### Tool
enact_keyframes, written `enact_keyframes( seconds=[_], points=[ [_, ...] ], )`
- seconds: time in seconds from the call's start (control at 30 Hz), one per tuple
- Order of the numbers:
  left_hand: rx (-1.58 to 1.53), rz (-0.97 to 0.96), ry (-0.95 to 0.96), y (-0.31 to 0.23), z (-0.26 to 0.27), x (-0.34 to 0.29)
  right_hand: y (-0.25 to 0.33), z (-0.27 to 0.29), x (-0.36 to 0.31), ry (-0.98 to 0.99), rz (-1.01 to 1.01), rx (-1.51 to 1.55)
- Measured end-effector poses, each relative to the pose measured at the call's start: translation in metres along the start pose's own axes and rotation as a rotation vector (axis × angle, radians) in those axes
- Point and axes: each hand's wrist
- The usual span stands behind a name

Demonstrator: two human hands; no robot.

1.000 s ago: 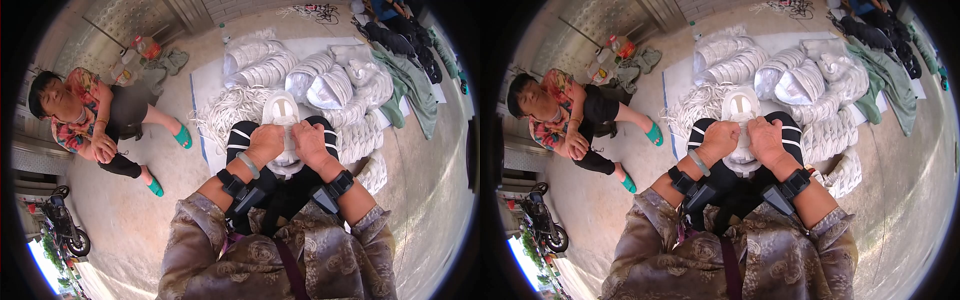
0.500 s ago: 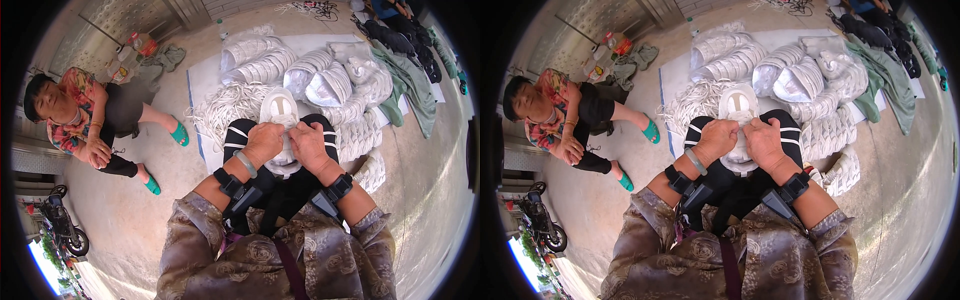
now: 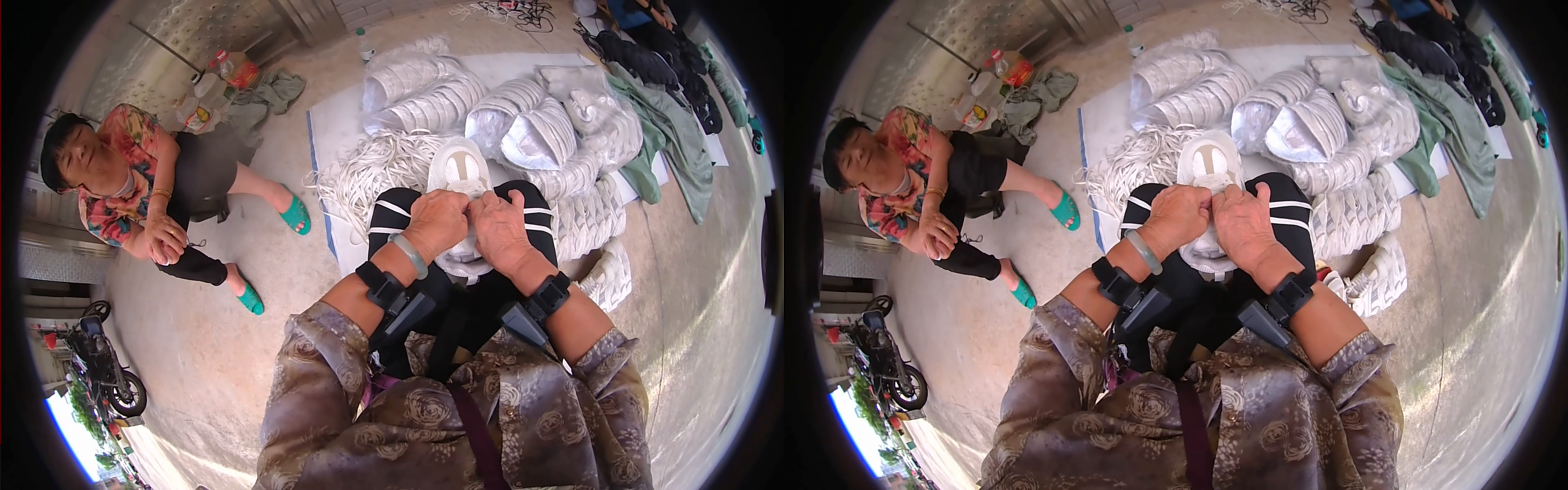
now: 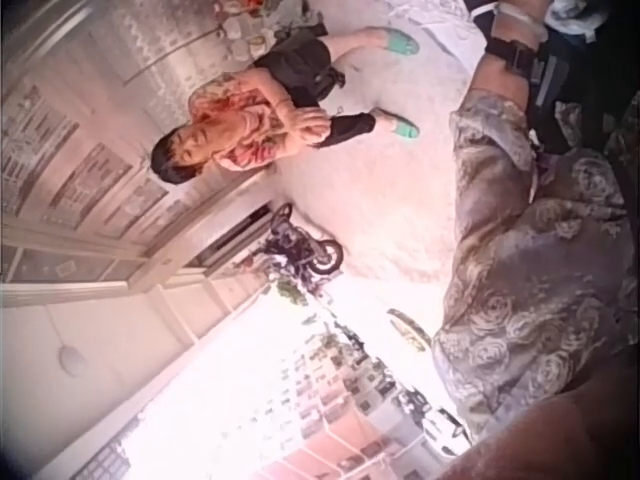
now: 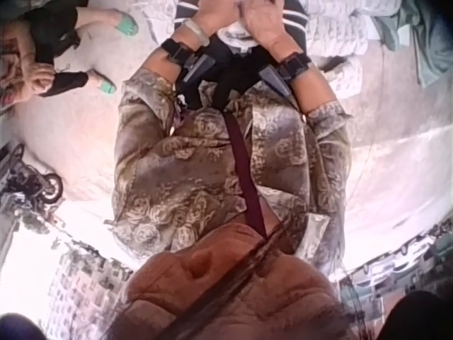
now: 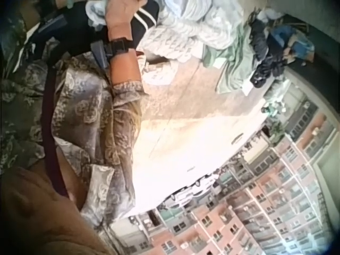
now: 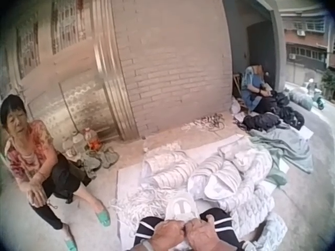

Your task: Lacing white sneakers from a large pile of components.

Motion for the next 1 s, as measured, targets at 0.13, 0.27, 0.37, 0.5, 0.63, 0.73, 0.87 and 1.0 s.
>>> enact_keyframes(
  seconds=[0.13, 0.27, 0.37, 0.5, 0.63, 0.73, 0.87, 1.0],
  points=[
    [0.011, 0.013, 0.039, 0.001, 0.008, 0.003, -0.007, 0.021, 0.01, 0.08, 0.026, -0.092],
    [0.052, 0.002, 0.107, 0.002, 0.007, 0.007, -0.024, 0.031, 0.007, -0.035, -0.055, 0.025],
    [0.058, -0.011, 0.087, 0.002, 0.002, 0.007, -0.02, 0.018, -0.003, -0.105, 0.003, 0.224],
    [0.013, 0.049, 0.097, 0.001, 0.003, 0.007, -0.009, 0.009, -0.004, -0.049, 0.012, 0.149],
    [0.022, 0.007, 0.057, 0.005, 0.0, 0.008, -0.006, 0.002, -0.001, -0.027, -0.008, 0.102],
    [-0.023, -0.003, 0.044, 0.005, -0.002, 0.007, -0.006, -0.002, -0.005, -0.072, 0.019, 0.097],
    [0.033, -0.014, 0.064, 0.0, 0.0, 0.012, -0.004, -0.005, -0.003, -0.064, 0.064, -0.015],
    [0.024, 0.021, 0.077, -0.002, 0.004, 0.012, 0.001, 0.003, 0.002, 0.069, 0.055, -0.104]
  ],
)
Point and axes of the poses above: each hand's wrist, its own x-axis towards the middle knuckle, its own z-axis out of the back of the hand, y = z × x, and after that the axes turned 12 degrees about -y, right-handed
